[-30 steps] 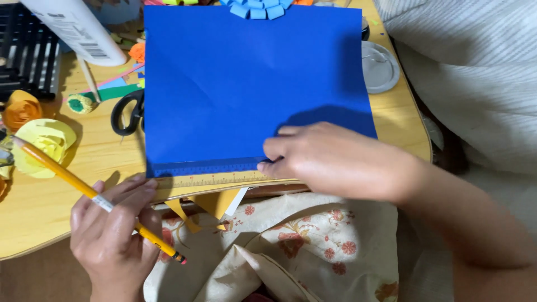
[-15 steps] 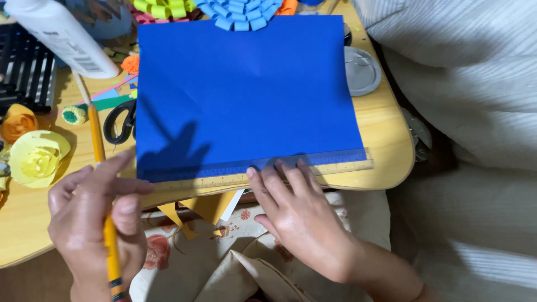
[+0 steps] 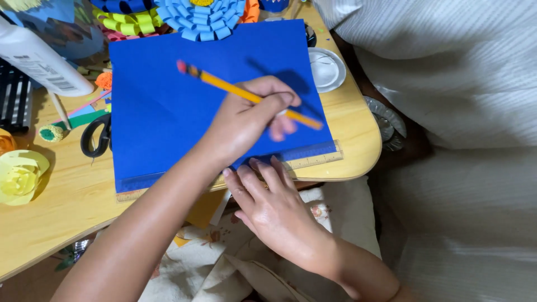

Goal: Measuring, marking, cutting, and folding blue paper to create decorative components on a craft table.

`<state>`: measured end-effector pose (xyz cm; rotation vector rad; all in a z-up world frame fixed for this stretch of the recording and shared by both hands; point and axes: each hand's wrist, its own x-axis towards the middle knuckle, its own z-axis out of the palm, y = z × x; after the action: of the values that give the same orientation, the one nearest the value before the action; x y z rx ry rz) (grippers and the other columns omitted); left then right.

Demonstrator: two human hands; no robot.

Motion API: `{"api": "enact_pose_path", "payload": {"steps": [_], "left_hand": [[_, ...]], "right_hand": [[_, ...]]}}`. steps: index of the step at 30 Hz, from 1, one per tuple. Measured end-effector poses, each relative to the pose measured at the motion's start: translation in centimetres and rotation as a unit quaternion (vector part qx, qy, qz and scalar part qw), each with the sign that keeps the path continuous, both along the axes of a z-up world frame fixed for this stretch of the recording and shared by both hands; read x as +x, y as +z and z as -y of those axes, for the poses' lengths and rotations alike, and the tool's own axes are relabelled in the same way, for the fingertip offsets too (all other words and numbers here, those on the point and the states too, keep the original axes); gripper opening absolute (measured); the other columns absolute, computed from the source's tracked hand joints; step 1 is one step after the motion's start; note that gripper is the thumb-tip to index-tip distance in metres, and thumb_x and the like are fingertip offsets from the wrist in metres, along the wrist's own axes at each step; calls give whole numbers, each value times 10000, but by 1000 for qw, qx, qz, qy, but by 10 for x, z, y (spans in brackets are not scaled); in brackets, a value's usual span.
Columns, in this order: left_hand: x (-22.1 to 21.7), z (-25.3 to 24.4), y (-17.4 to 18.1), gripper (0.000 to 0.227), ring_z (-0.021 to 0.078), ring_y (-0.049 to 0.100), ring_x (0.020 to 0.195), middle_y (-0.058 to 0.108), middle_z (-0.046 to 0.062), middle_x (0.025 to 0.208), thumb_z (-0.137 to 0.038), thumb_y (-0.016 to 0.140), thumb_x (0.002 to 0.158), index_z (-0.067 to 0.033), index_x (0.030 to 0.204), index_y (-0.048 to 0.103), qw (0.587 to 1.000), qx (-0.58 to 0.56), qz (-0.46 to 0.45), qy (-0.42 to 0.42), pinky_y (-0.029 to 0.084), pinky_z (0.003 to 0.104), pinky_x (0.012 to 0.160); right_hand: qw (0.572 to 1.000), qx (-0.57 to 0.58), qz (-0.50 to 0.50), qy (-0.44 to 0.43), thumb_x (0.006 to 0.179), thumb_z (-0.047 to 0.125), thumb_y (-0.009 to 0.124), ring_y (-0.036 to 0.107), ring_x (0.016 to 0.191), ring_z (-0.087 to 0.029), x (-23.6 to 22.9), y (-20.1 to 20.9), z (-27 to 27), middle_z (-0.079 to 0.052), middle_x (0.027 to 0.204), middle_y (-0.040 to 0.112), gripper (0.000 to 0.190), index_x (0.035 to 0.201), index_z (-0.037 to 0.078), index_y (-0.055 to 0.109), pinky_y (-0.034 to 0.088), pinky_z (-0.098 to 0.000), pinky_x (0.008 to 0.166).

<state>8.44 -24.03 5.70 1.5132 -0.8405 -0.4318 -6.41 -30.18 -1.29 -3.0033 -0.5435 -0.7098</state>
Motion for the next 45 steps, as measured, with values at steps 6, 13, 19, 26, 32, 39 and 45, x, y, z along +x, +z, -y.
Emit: {"api": "enact_pose_path", "payload": {"steps": [6,13,19,26,32,39,45], "left_hand": [[-1,42,-17,255,78,558,509,630,19,588,-205,774,902,-121,734,603,1000,7,5,-8,441,224,462],[-3,52,-31,324,70,528,482,602,16,537,-273,757,917,-146,703,549,999,44,19,6,405,232,461],[-4,53,-30,296,69,535,496,616,15,557,-263,759,908,-138,705,585,999,36,20,-10,417,232,463],[-3,55,-33,309,56,490,486,608,-9,550,-234,763,916,-154,697,561,998,40,38,-7,396,232,456],[-3,56,-32,314,56,477,493,611,-12,557,-214,772,914,-155,694,556,998,52,46,-8,388,236,453],[1,55,-36,337,58,413,559,507,-64,624,-182,800,911,-160,700,538,991,31,122,-46,337,250,491],[6,34,-21,368,58,428,557,538,-67,626,-176,821,917,-170,686,534,983,90,146,-58,358,257,496]], "right_hand": [[1000,24,10,2,739,370,898,503,1218,-344,0,-1,0,-122,1354,543,754,1347,53,583,423,-569,1083],[998,65,5,21,740,255,894,494,1178,-366,0,3,1,-147,1273,538,609,1240,39,622,421,-584,1075],[998,59,8,18,741,266,895,495,1189,-350,0,7,1,-140,1292,538,648,1275,42,606,407,-567,1084],[998,53,12,17,735,257,887,497,1149,-349,1,7,1,-127,1261,546,623,1257,49,618,417,-549,1072],[998,64,15,22,733,231,898,504,1163,-358,2,6,1,-130,1248,553,611,1248,46,626,420,-566,1076],[999,41,24,8,753,277,902,513,1153,-345,1,6,1,-108,1243,561,600,1245,71,626,435,-550,1047],[1000,-3,21,-12,745,352,894,517,1182,-303,1,10,0,-85,1335,548,751,1371,92,571,437,-505,1040]]}}
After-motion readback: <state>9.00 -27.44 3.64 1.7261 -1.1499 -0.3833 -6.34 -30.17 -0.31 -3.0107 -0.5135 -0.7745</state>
